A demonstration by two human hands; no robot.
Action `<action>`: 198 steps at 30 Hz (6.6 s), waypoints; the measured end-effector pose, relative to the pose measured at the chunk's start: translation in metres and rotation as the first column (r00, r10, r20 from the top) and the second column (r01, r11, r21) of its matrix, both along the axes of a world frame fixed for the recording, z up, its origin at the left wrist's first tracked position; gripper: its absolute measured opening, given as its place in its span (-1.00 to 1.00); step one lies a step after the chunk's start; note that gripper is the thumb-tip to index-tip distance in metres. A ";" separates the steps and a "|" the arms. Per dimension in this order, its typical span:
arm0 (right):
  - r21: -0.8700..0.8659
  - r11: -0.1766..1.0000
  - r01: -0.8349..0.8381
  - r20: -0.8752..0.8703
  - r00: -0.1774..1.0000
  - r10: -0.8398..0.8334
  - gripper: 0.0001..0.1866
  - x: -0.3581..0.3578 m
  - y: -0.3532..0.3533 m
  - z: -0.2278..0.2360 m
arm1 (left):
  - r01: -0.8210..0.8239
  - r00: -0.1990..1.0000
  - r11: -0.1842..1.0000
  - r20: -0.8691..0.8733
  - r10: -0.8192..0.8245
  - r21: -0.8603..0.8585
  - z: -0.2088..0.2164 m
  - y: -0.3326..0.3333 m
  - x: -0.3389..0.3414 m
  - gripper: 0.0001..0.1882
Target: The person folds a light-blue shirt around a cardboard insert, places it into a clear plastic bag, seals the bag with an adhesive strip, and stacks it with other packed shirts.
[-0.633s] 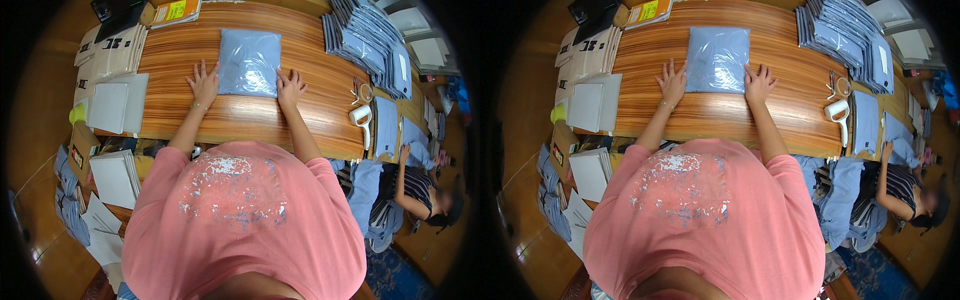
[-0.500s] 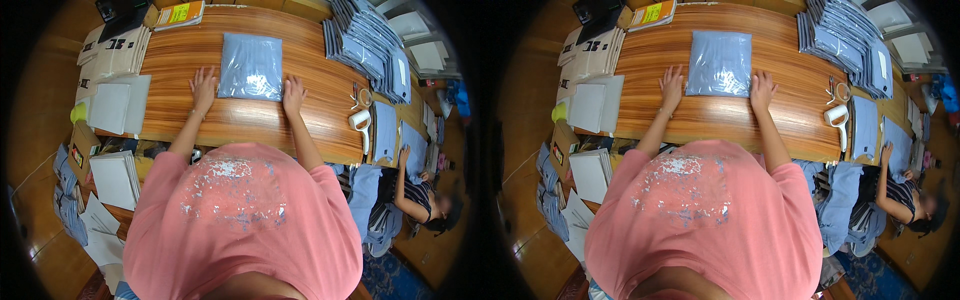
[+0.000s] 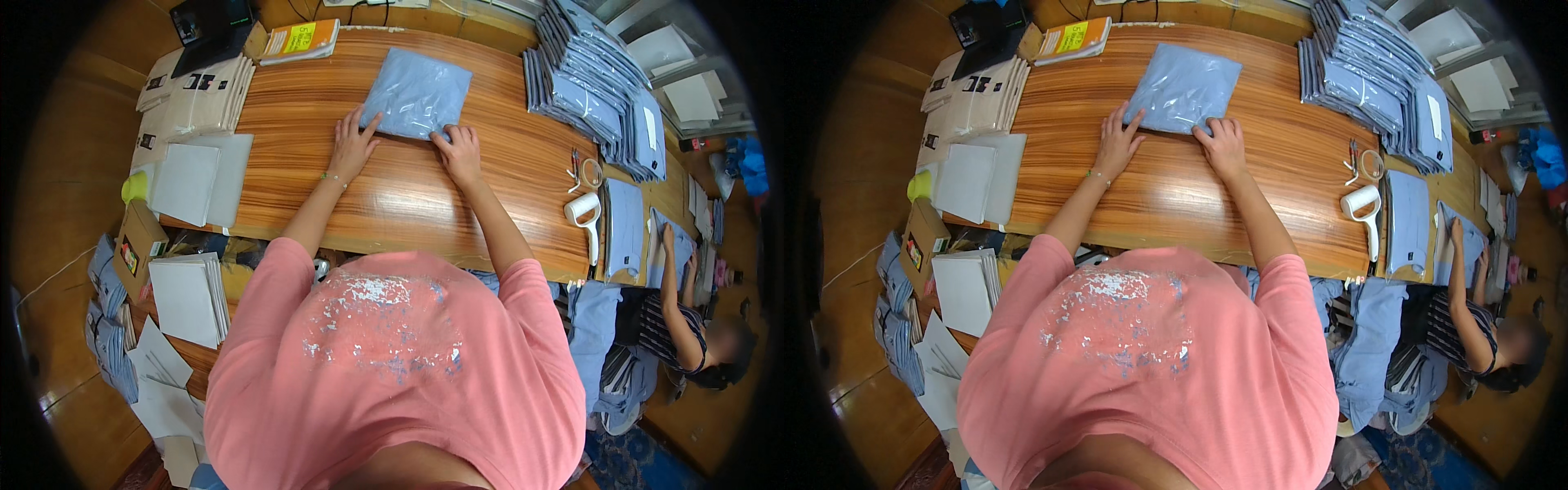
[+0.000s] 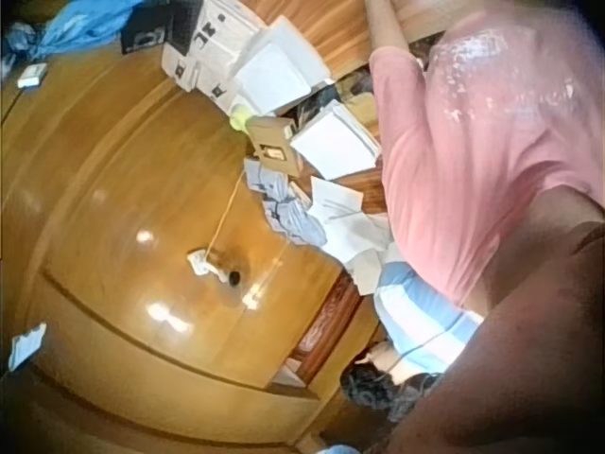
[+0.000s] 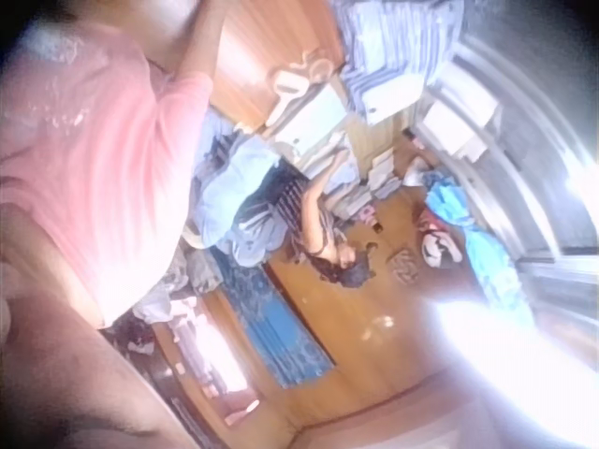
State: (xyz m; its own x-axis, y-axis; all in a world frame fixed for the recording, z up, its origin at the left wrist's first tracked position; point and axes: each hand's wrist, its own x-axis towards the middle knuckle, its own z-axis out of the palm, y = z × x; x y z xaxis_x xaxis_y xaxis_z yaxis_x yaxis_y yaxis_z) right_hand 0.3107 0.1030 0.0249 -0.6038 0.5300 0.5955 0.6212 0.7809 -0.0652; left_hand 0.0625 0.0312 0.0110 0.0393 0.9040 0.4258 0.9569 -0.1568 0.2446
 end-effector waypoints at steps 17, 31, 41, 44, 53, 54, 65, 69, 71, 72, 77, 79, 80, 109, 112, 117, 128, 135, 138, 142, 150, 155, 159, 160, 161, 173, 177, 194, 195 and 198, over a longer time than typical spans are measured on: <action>-0.457 0.807 0.374 0.064 0.919 -0.389 -0.79 0.003 0.112 0.033 | -0.260 0.857 0.939 0.395 0.332 -0.225 0.047 0.112 0.006 -0.77; -0.453 0.859 0.237 -0.222 0.904 -0.366 -0.70 -0.091 0.087 -0.026 | -0.340 0.884 0.933 0.299 0.359 -0.114 -0.011 0.124 0.085 -0.65; -0.534 0.814 0.229 -0.201 0.900 -0.386 -0.70 -0.088 0.094 -0.032 | -0.324 0.893 0.930 0.269 0.360 -0.171 -0.015 0.132 0.087 -0.68; -0.540 0.810 0.229 -0.202 0.899 -0.389 -0.71 -0.087 0.094 -0.035 | -0.322 0.892 0.930 0.273 0.360 -0.177 -0.015 0.131 0.087 -0.68; -0.537 0.807 0.245 -0.202 0.892 -0.405 -0.73 -0.089 0.091 -0.037 | -0.320 0.897 0.933 0.263 0.354 -0.164 -0.015 0.131 0.090 -0.68; -0.530 0.812 0.246 -0.203 0.892 -0.403 -0.73 -0.090 0.092 -0.038 | -0.329 0.894 0.932 0.267 0.360 -0.155 -0.017 0.131 0.088 -0.68; -0.526 0.829 0.192 -0.248 0.897 -0.366 -0.61 -0.068 0.075 0.028 | -0.287 0.849 0.958 0.460 0.262 -0.016 0.017 0.116 0.088 -0.63; -0.520 0.798 0.303 -0.077 0.914 -0.398 -0.58 -0.074 0.067 -0.005 | -0.313 0.911 0.931 0.217 0.350 -0.187 -0.007 0.116 0.098 -0.60; -0.559 0.766 0.318 -0.027 0.916 -0.400 -0.58 -0.073 0.068 -0.020 | -0.314 0.918 0.925 0.182 0.353 -0.213 -0.009 0.118 0.096 -0.60; -0.557 0.770 0.312 -0.031 0.918 -0.395 -0.58 -0.073 0.068 -0.021 | -0.310 0.923 0.923 0.161 0.350 -0.230 -0.011 0.116 0.095 -0.60; -0.562 0.772 0.297 -0.055 0.918 -0.393 -0.59 -0.073 0.066 -0.024 | -0.316 0.919 0.921 0.169 0.357 -0.228 -0.015 0.112 0.097 -0.60; -0.574 0.763 0.296 -0.051 0.917 -0.395 -0.60 -0.075 0.068 -0.024 | -0.315 0.918 0.920 0.171 0.358 -0.232 -0.013 0.115 0.095 -0.59; -0.581 0.758 0.296 -0.049 0.917 -0.396 -0.60 -0.076 0.068 -0.025 | -0.315 0.916 0.917 0.175 0.362 -0.246 -0.013 0.114 0.094 -0.59; 0.473 0.866 0.163 0.340 0.873 -0.349 -0.34 0.258 0.321 0.178 | -0.373 0.903 0.902 0.137 0.406 -0.219 -0.011 0.128 0.103 -0.65; 0.488 0.856 0.172 0.262 0.906 -0.332 -0.37 0.261 0.351 0.208 | -0.389 0.898 0.894 0.122 0.422 -0.223 -0.013 0.129 0.101 -0.65; 0.438 0.880 0.182 0.112 0.961 -0.254 -0.36 0.264 0.408 0.251 | -0.406 0.895 0.883 0.091 0.437 -0.236 -0.007 0.138 0.106 -0.64; 0.339 0.927 0.164 0.121 0.969 -0.216 -0.39 0.264 0.367 0.215 | -0.409 0.889 0.880 0.111 0.444 -0.240 -0.005 0.141 0.107 -0.63; -0.100 0.994 0.051 0.074 0.996 -0.044 -0.23 0.262 0.342 0.233 | -0.400 0.888 0.883 0.133 0.440 -0.247 -0.002 0.140 0.105 -0.63; -0.172 0.983 0.058 0.106 0.994 -0.040 -0.26 0.255 0.345 0.242 | -0.406 0.884 0.878 0.134 0.447 -0.252 -0.003 0.140 0.104 -0.62; 0.034 0.993 0.109 0.270 0.956 -0.115 -0.43 0.251 0.352 0.245 | -0.411 0.884 0.878 0.129 0.450 -0.246 -0.004 0.141 0.104 -0.63; 0.186 0.919 0.348 0.056 0.930 -0.363 -0.51 0.254 0.428 0.276 | -0.395 0.886 0.886 0.154 0.438 -0.242 -0.005 0.142 0.107 -0.64; 0.205 0.915 0.348 0.043 0.931 -0.363 -0.54 0.254 0.430 0.267 | -0.401 0.892 0.870 0.092 0.442 -0.288 -0.004 0.140 0.106 -0.60; 0.237 0.911 0.339 0.027 0.935 -0.355 -0.58 0.251 0.417 0.267 | -0.447 0.892 0.880 0.001 0.453 -0.159 0.015 0.152 0.115 -0.46; 0.228 0.920 0.317 0.025 0.943 -0.331 -0.58 0.255 0.413 0.266 | -0.414 0.910 0.909 -0.044 0.412 -0.051 0.042 0.167 0.135 -0.39; 0.219 0.922 0.320 0.031 0.942 -0.335 -0.59 0.255 0.413 0.262 | -0.224 0.974 0.974 0.044 0.222 0.039 0.075 0.188 0.163 -0.37; 0.270 0.915 0.299 -0.070 0.954 -0.291 -0.75 0.265 0.398 0.257 | 0.397 0.915 0.915 -0.113 -0.388 0.071 0.110 0.331 0.372 -0.23; 0.211 0.920 0.330 -0.178 0.938 -0.296 -0.77 0.268 0.402 0.258 | 0.402 0.914 0.913 -0.089 -0.396 0.069 0.103 0.330 0.374 -0.25; 0.301 0.911 0.283 -0.006 0.955 -0.295 -0.59 0.256 0.332 0.174 | 0.424 0.906 0.896 -0.070 -0.418 0.132 0.107 0.324 0.370 -0.28; 0.311 0.916 0.253 0.041 0.959 -0.279 -0.54 0.257 0.315 0.167 | 0.432 0.902 0.891 -0.084 -0.424 0.142 0.107 0.322 0.367 -0.31; 0.224 0.916 0.333 -0.125 0.942 -0.312 -0.50 0.239 0.248 0.174 | 0.458 0.888 0.885 0.006 -0.460 0.086 0.113 0.266 0.335 -0.41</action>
State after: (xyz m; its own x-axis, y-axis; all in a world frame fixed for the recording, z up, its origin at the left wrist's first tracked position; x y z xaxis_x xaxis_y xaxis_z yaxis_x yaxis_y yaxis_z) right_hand 0.5497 0.3509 0.1989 -0.3657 0.5230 0.7699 0.8421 0.5382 0.0343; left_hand 0.3972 0.2976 0.1242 0.4297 0.7504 0.5022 0.7670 -0.5969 0.2356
